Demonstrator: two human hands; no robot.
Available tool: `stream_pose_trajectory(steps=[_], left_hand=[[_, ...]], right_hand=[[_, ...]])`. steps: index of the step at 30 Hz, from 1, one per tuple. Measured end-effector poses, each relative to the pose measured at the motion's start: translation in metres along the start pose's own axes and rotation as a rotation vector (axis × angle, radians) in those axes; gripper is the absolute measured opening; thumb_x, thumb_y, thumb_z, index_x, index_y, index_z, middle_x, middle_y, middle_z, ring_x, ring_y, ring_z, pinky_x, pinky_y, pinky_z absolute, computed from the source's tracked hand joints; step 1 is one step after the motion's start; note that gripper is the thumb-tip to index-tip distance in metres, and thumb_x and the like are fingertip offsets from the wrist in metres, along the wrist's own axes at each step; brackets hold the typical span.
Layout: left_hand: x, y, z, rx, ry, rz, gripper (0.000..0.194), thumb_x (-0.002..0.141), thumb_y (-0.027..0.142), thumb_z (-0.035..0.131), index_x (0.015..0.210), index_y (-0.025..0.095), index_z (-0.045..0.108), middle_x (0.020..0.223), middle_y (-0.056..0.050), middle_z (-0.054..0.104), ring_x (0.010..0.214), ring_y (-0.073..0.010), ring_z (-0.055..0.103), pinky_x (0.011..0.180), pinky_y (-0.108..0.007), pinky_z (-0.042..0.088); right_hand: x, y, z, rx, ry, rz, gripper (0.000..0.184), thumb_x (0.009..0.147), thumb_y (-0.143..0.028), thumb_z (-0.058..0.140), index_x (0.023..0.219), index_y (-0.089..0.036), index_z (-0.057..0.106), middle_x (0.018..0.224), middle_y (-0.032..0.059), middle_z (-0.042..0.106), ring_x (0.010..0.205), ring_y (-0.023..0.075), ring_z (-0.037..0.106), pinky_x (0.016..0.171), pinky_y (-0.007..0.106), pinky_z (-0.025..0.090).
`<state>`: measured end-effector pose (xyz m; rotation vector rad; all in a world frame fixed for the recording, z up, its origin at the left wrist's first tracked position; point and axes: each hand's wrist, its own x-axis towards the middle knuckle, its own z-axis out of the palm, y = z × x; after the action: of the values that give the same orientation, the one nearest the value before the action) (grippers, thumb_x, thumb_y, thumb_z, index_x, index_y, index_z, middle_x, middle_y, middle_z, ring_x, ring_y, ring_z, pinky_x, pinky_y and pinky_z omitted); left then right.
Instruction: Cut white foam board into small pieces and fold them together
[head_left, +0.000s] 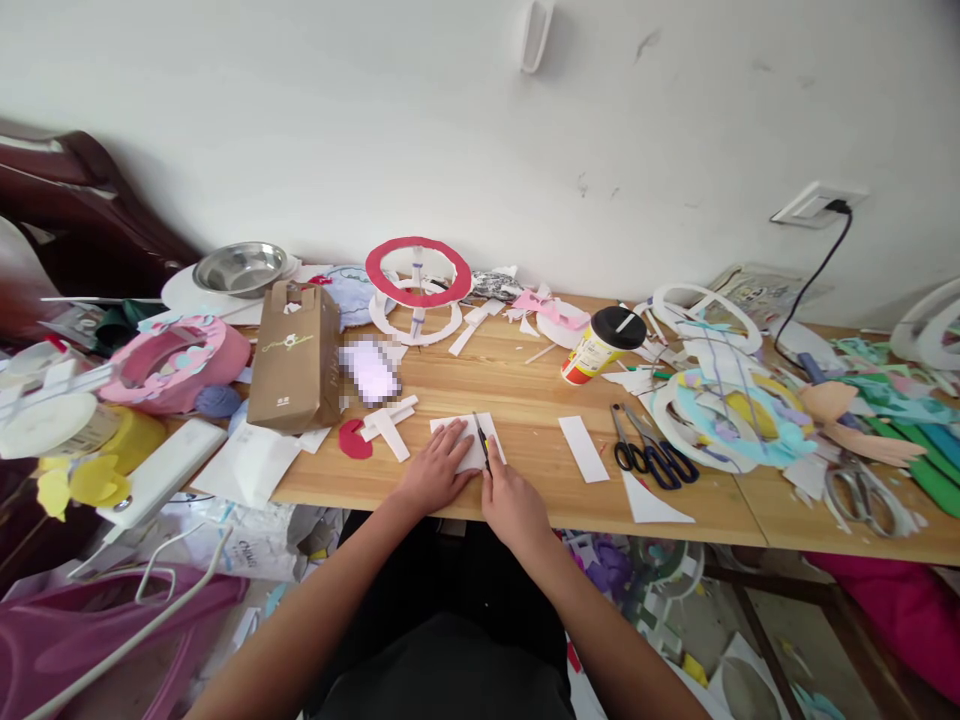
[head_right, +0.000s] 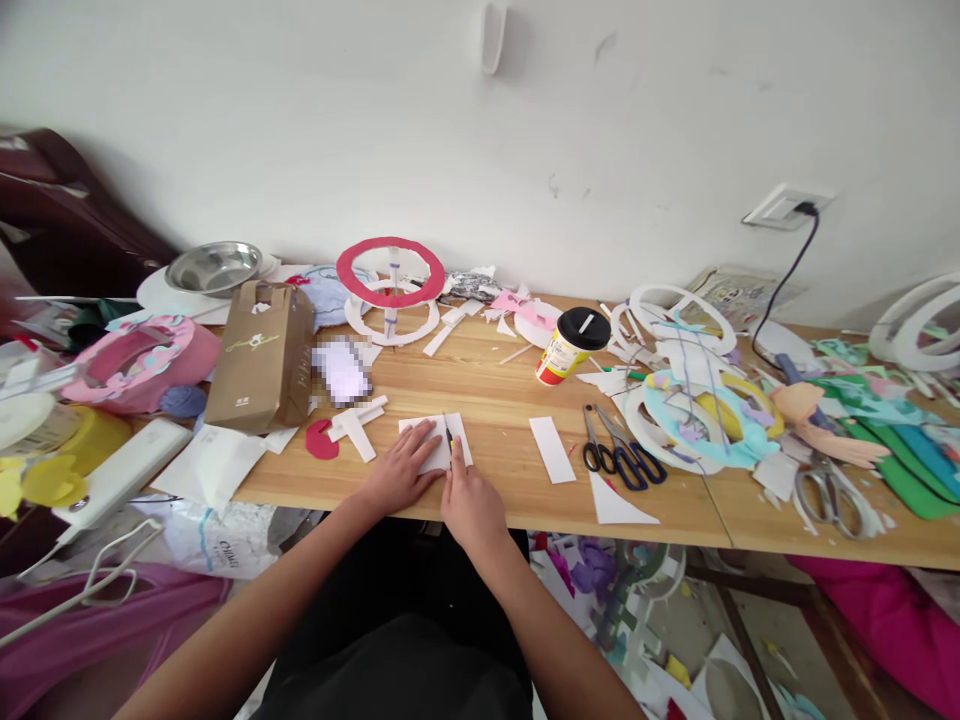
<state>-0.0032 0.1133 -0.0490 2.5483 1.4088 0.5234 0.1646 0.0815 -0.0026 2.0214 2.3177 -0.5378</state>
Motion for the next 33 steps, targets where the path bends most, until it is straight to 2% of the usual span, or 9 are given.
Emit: stream_pose_trajectory(steps=[8, 13, 18, 23, 27, 30, 33], left_hand=[[0.001, -0.004, 0.003, -0.047, 0.007, -0.007, 0.055, 0.095, 0.051, 0.044, 0.136, 0.015, 0.049, 0.149, -0.017, 0.043, 0.143, -0.0287, 0.033, 0.118, -0.05, 0.029], [0.002, -0.002, 0.006, 0.005, 0.029, -0.011, 0.058, 0.095, 0.052, 0.043, 0.136, 0.011, 0.05, 0.149, -0.02, 0.043, 0.143, -0.0316, 0.033, 0.117, -0.051, 0.029], [0.003, 0.001, 0.005, 0.02, 0.022, -0.013, 0.059, 0.095, 0.052, 0.043, 0.135, 0.01, 0.051, 0.147, -0.022, 0.044, 0.141, -0.0325, 0.035, 0.116, -0.051, 0.031], [0.004, 0.002, 0.003, -0.007, 0.025, -0.025, 0.057, 0.095, 0.052, 0.042, 0.134, 0.011, 0.051, 0.147, -0.021, 0.044, 0.141, -0.0314, 0.035, 0.115, -0.051, 0.031], [0.005, 0.003, 0.002, -0.002, 0.008, -0.028, 0.056, 0.095, 0.051, 0.043, 0.132, 0.01, 0.053, 0.147, -0.021, 0.044, 0.141, -0.0314, 0.036, 0.116, -0.05, 0.03], [0.007, 0.003, 0.001, 0.028, -0.001, -0.033, 0.058, 0.095, 0.052, 0.042, 0.133, 0.009, 0.052, 0.146, -0.022, 0.044, 0.14, -0.0322, 0.035, 0.116, -0.05, 0.029], [0.007, 0.003, -0.001, 0.047, -0.022, -0.029, 0.057, 0.096, 0.052, 0.04, 0.138, 0.016, 0.05, 0.147, -0.018, 0.043, 0.14, -0.0312, 0.035, 0.116, -0.05, 0.028]], right_hand=[[0.007, -0.006, -0.004, -0.077, -0.067, 0.018, 0.062, 0.1, -0.026, 0.034, 0.155, -0.015, 0.009, 0.102, 0.0146, 0.069, 0.084, 0.0251, 0.07, 0.068, 0.032, 0.05], [0.007, -0.004, -0.007, -0.075, -0.056, -0.01, 0.062, 0.098, -0.025, 0.034, 0.155, -0.013, 0.011, 0.1, 0.0149, 0.07, 0.083, 0.0273, 0.07, 0.067, 0.033, 0.05], [-0.006, -0.002, -0.004, -0.065, -0.032, -0.012, 0.062, 0.099, -0.024, 0.034, 0.155, -0.014, 0.01, 0.098, 0.0144, 0.07, 0.082, 0.0275, 0.07, 0.068, 0.035, 0.051], [-0.029, 0.0, 0.0, -0.105, -0.021, -0.022, 0.064, 0.097, -0.022, 0.037, 0.155, -0.011, 0.013, 0.087, 0.0137, 0.07, 0.073, 0.027, 0.07, 0.062, 0.033, 0.052], [-0.062, 0.001, 0.007, -0.13, -0.041, 0.015, 0.067, 0.095, -0.019, 0.041, 0.155, -0.01, 0.013, 0.088, 0.0147, 0.069, 0.067, 0.024, 0.07, 0.057, 0.029, 0.052], [-0.113, 0.008, 0.016, -0.128, -0.069, 0.031, 0.068, 0.093, -0.017, 0.042, 0.155, -0.011, 0.015, 0.084, 0.0128, 0.068, 0.064, 0.0232, 0.07, 0.053, 0.027, 0.051], [-0.168, 0.024, 0.02, -0.001, -0.061, -0.015, 0.064, 0.094, -0.019, 0.038, 0.155, -0.017, 0.017, 0.075, 0.0064, 0.068, 0.058, 0.0211, 0.068, 0.052, 0.026, 0.051]])
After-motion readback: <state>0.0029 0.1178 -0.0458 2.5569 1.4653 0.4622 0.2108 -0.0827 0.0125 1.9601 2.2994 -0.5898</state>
